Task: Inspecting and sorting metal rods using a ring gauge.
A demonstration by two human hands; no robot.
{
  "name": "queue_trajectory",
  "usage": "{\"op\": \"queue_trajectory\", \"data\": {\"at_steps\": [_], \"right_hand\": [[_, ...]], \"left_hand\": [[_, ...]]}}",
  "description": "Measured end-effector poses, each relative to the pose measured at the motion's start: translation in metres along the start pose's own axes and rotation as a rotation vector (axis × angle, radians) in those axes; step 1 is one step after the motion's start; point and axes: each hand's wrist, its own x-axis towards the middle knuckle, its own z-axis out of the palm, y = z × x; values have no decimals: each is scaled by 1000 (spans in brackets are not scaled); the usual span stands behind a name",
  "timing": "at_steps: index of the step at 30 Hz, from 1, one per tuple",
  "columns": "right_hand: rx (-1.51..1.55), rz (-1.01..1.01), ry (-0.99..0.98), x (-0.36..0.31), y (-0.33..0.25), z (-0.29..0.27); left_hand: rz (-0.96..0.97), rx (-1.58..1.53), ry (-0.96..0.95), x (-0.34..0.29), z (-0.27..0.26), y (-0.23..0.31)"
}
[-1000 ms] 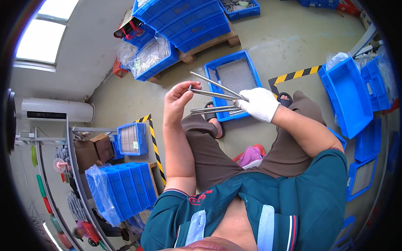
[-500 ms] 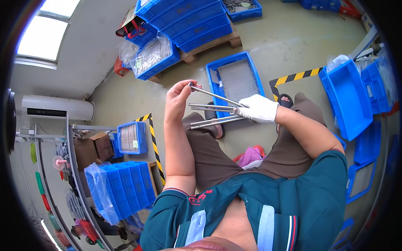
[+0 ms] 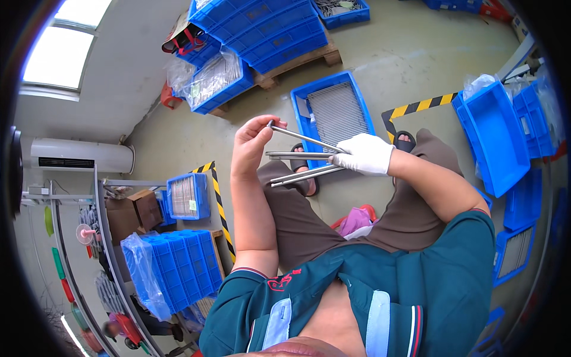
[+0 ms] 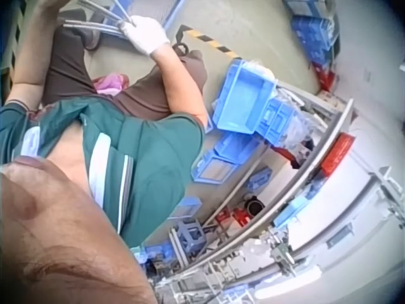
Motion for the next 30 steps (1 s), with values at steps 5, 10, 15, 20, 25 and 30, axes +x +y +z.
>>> {"op": "queue_trajectory", "data": {"at_steps": [5, 10, 15, 20, 25, 30], "right_hand": [[172, 41, -40, 0, 8, -6], [1384, 190, -194, 3, 0, -3], [1373, 274, -72, 21, -6, 4], [741, 37, -20, 15, -27, 2], [-232, -8, 405, 30, 3, 10], [1417, 59, -356, 19, 6, 0]], "left_hand": [[108, -115, 355, 2, -31, 4], [-127, -819, 380, 12, -28, -36], [-403, -297, 158, 25, 39, -45], [-187, -78, -129, 23, 93, -32], [455, 776, 157, 27, 76, -32], [697, 1359, 305, 30, 71, -18]]}}
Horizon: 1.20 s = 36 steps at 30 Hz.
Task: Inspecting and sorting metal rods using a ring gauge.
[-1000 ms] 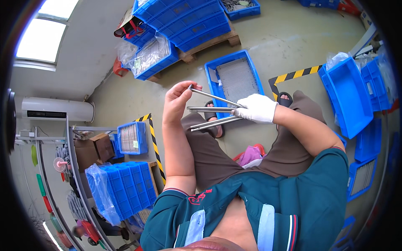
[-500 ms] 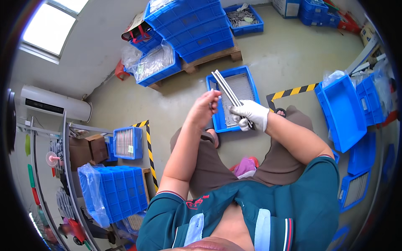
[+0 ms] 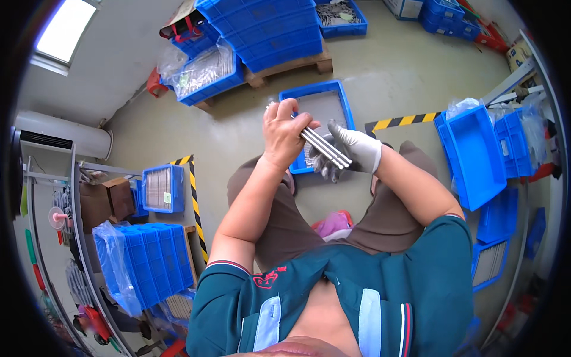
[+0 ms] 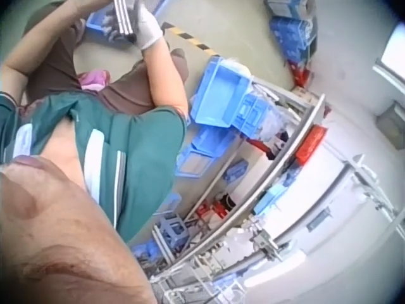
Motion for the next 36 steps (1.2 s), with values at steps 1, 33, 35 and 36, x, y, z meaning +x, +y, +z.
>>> {"op": "queue_trajectory", "data": {"at_steps": [1, 33, 35, 36], "right_hand": [[9, 14, -16, -2, 3, 5], [-735, -346, 793, -13, -9, 4], [-835, -337, 820, -12, -6, 2], [-926, -387, 818, -11, -4, -2]], "left_hand": [[48, 58, -10, -2, 3, 1], [-1134, -1810, 116, -23, -19, -41], [-1104, -1798, 82, -24, -19, -42], [-1111, -1794, 79, -24, -18, -42]]}}
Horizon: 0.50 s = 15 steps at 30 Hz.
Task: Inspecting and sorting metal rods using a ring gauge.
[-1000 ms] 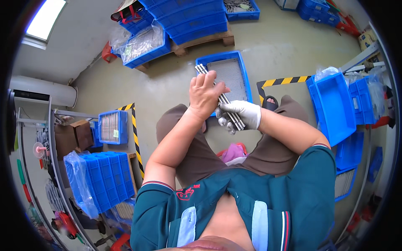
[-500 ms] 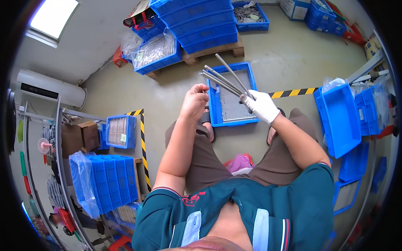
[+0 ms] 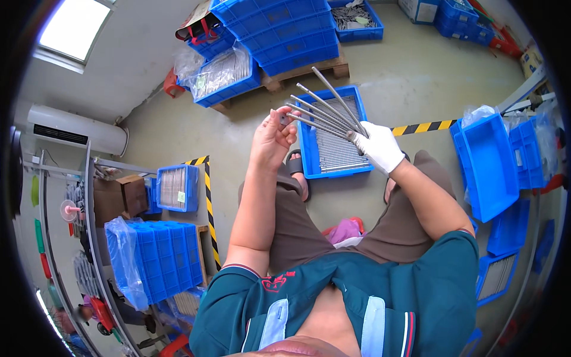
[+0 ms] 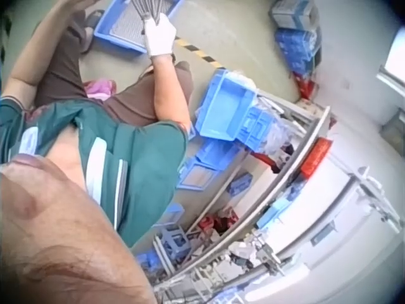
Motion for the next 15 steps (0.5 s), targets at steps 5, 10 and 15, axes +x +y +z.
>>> {"op": "queue_trajectory", "data": {"at_steps": [5, 10, 15], "right_hand": [[-309, -197, 57, -1, 4, -2], [-477, -261, 87, -5, -8, -5], [-453, -226, 37, -6, -17, -9]], "left_hand": [[8, 75, -76, -3, 8, 1], [23, 291, -44, -6, 3, 4], [-59, 323, -78, -8, -6, 10]]}}
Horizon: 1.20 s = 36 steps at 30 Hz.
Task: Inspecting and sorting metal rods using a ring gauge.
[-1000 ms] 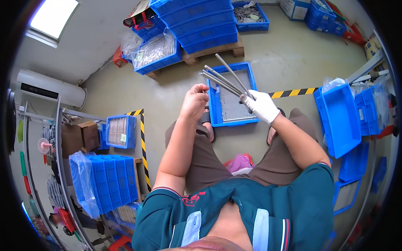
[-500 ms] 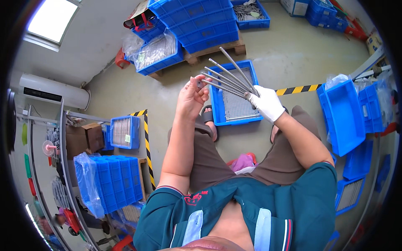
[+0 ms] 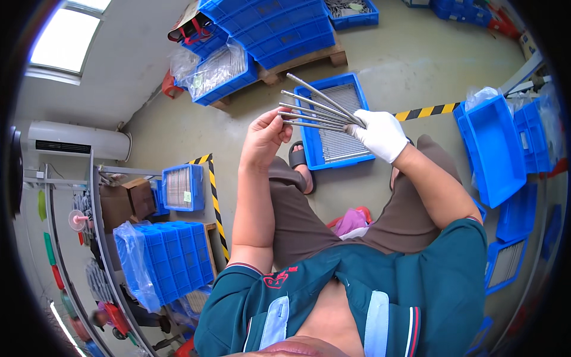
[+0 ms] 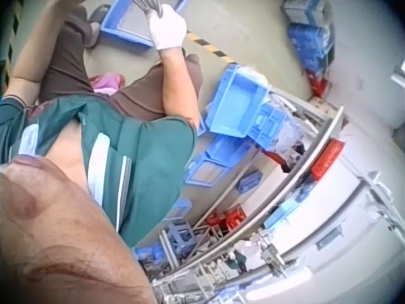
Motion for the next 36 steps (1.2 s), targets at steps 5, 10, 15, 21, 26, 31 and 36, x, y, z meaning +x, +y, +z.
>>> {"op": "queue_trajectory", "data": {"at_steps": [5, 10, 15, 21, 26, 31, 36], "right_hand": [[64, 33, -72, 0, 2, 2], [-110, -118, 134, -4, 1, 7], [-86, -108, 104, -1, 2, 9], [118, 37, -102, 1, 6, 8], [-15, -18, -15, -2, 0, 6], [36, 58, -78, 0, 6, 4], [-66, 11, -60, 0, 1, 8]], "left_hand": [[55, 73, -45, -4, 5, 9], [4, 225, 54, -3, 2, 6], [131, 252, -69, -4, 3, 7], [109, 289, -97, -5, 0, 7], [46, 391, 30, -8, -6, 10], [191, 292, 189, -10, -10, 19], [175, 273, 90, -5, -9, 3]]}}
